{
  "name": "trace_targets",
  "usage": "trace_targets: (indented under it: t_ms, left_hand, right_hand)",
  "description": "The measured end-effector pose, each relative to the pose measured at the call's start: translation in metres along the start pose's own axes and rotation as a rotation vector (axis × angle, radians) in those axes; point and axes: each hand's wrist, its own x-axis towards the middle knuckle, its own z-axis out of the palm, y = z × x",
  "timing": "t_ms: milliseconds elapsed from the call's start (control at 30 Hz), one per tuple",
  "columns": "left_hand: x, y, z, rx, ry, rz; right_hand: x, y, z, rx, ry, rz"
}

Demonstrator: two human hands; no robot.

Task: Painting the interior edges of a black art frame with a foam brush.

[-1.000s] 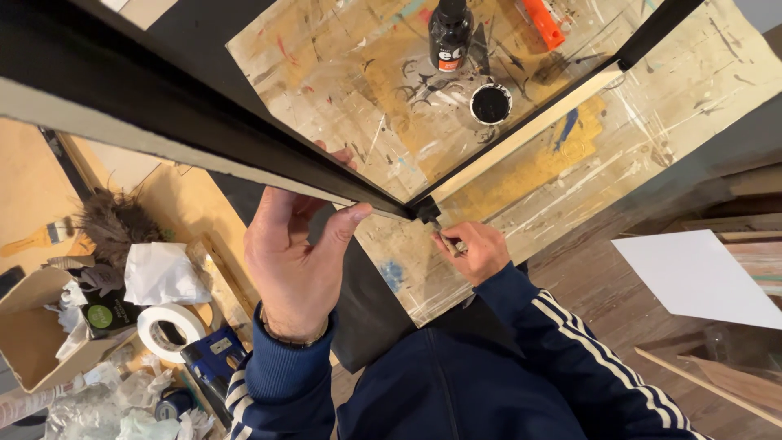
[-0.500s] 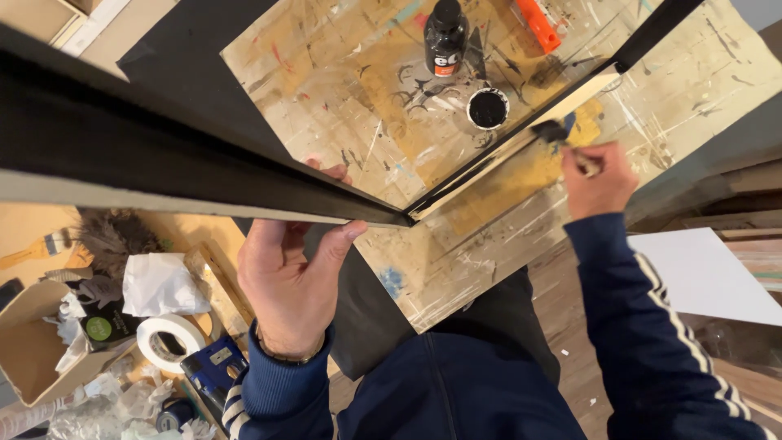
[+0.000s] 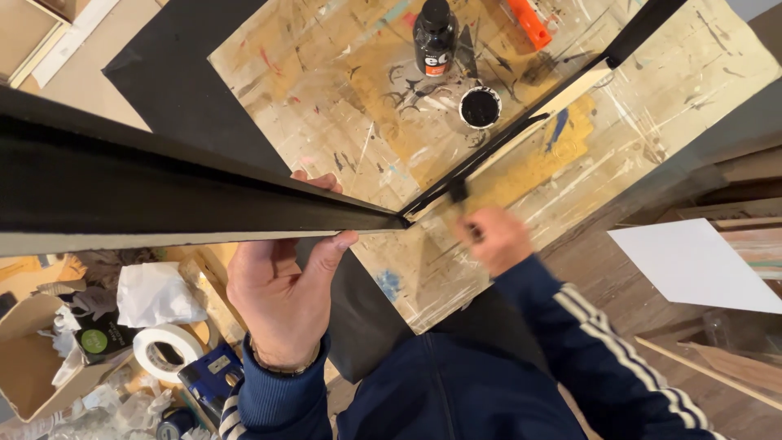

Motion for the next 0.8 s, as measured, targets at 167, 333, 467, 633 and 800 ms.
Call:
trace_targets:
  t_ms: [167, 333, 467, 633, 800]
  left_hand:
    - [0.004, 0.005, -0.001, 0.011, -0.002, 0.004]
    - [0.008, 0.012, -0.001, 0.04, -0.017, -0.057]
    - [0.006, 0.009, -0.003, 0.067, -0.013, -0.03]
    - [0.006, 0.011, 0.0, 0.078, -0.026, -0.002]
    - [0.006, 0.011, 0.0, 0.089, -0.021, -0.007]
  right_hand:
    - [-0.012, -0.043, 0.025, 0.104, -0.108, -0.107]
    - [-0.009, -0.031, 0.008, 0.157, -0.029, 0.157]
    - [-0.001, 0.007, -0.019, 0.473, 0.049, 0.603]
    - [0.002, 0.037, -0.019, 0.602, -0.046, 0.4]
    - [0.036, 0.016, 0.003, 0.388, -0.291, 0.459]
